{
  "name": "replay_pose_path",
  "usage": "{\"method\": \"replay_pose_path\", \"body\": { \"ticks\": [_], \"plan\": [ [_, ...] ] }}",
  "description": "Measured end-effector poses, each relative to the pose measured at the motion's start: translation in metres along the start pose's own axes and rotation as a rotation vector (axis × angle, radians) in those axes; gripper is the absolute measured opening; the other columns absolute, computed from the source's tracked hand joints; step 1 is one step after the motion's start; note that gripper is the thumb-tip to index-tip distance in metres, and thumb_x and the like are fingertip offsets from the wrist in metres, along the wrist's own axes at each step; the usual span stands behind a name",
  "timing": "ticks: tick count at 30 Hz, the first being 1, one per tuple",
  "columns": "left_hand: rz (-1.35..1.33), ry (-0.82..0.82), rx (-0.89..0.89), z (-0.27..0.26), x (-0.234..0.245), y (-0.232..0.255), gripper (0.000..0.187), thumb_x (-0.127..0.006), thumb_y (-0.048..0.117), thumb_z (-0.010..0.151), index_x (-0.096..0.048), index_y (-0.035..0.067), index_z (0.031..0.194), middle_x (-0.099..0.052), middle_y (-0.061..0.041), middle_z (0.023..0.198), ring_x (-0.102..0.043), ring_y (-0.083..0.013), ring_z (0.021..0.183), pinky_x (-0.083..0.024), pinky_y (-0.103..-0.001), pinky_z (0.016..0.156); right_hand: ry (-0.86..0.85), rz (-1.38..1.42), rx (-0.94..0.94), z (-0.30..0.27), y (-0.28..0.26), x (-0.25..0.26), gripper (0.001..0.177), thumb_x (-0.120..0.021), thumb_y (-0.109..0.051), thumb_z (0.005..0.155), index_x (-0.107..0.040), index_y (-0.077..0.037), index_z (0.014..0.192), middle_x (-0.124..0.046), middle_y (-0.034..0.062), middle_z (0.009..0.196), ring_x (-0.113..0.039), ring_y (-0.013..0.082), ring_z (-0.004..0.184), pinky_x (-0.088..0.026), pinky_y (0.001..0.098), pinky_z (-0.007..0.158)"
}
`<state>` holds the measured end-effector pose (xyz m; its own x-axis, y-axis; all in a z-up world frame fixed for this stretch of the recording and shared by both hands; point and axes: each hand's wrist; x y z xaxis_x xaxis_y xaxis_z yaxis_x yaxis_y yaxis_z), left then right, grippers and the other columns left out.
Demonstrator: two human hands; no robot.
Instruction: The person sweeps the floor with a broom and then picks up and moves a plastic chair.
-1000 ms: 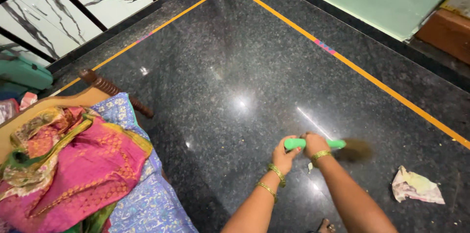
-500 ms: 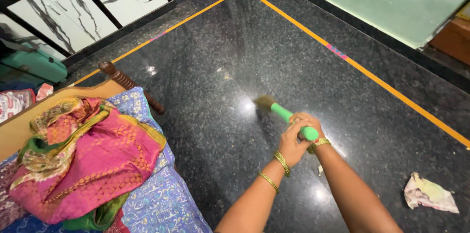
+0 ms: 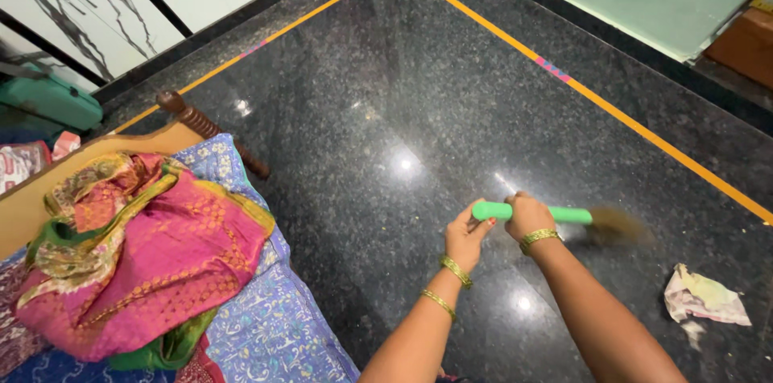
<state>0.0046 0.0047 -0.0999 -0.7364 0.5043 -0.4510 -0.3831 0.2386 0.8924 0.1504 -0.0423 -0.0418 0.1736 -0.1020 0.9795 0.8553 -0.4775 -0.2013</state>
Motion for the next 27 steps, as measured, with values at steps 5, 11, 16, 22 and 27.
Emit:
{"method": "replay_pose_path", "body": {
  "ticks": [5, 11, 16, 22, 27],
  "plan": [
    [0.348, -0.1, -0.35, -0.019, -0.012, 0.121, 0.048, -0.082, 0.003, 0.082, -0.068, 0.003, 0.128, -0.068, -0.01, 0.129, -0.065, -0.0211, 0.121, -0.055, -0.035, 0.101, 0.255, 0.339, 0.213, 0.004, -0.035, 0.041, 0.033, -0.076, -0.011, 0.069, -0.073, -0.012, 0.102, -0.07, 0.0121, 0.109, -0.069, 0.0391, 0.099, -0.056, 0.0465, 0.083],
    [0.684, -0.217, -0.458, -0.024, -0.001, 0.173, 0.048, -0.078, 0.001, 0.082, -0.07, 0.011, 0.128, -0.07, -0.01, 0.131, -0.068, -0.0259, 0.121, -0.055, -0.035, 0.103, 0.322, 0.877, 0.504, 0.049, -0.061, -0.037, 0.024, -0.073, -0.008, 0.076, -0.072, -0.01, 0.1, -0.073, 0.0091, 0.106, -0.072, 0.0271, 0.098, -0.057, 0.036, 0.085],
    [0.516, -0.114, -0.432, -0.014, 0.042, 0.12, 0.042, -0.078, -0.001, 0.085, -0.069, 0.005, 0.125, -0.07, -0.009, 0.126, -0.067, -0.0205, 0.117, -0.055, -0.033, 0.101, 0.125, 0.755, 0.416, 0.046, -0.081, -0.084, 0.027, -0.072, -0.014, 0.074, -0.073, -0.01, 0.101, -0.074, 0.0104, 0.104, -0.073, 0.0296, 0.095, -0.059, 0.0393, 0.086],
    [0.169, 0.113, -0.19, 0.002, 0.093, 0.09, 0.047, -0.076, 0.003, 0.09, -0.064, 0.001, 0.135, -0.072, -0.005, 0.12, -0.067, -0.0098, 0.106, -0.055, -0.027, 0.093, -0.082, 0.104, 0.086, 0.015, -0.129, -0.016, 0.034, -0.077, -0.026, 0.074, -0.074, -0.017, 0.106, -0.07, 0.011, 0.112, -0.07, 0.0382, 0.1, -0.057, 0.0493, 0.089],
    [0.154, 0.145, -0.286, -0.004, 0.076, 0.155, 0.047, -0.074, 0.006, 0.094, -0.062, 0.0, 0.139, -0.071, -0.005, 0.122, -0.065, -0.0088, 0.105, -0.055, -0.026, 0.093, 0.117, 0.103, 0.157, 0.011, -0.155, 0.046, 0.035, -0.076, -0.022, 0.074, -0.074, -0.017, 0.108, -0.071, 0.0114, 0.108, -0.07, 0.0389, 0.096, -0.057, 0.0504, 0.083]
  ]
}}
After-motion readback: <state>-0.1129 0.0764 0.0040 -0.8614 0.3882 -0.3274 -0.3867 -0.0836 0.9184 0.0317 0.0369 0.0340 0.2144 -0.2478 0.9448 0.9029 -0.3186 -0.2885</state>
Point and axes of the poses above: each hand's wrist, its own z-axis towards the middle knuckle, its own x-axis out of the back of the hand, y = z × x
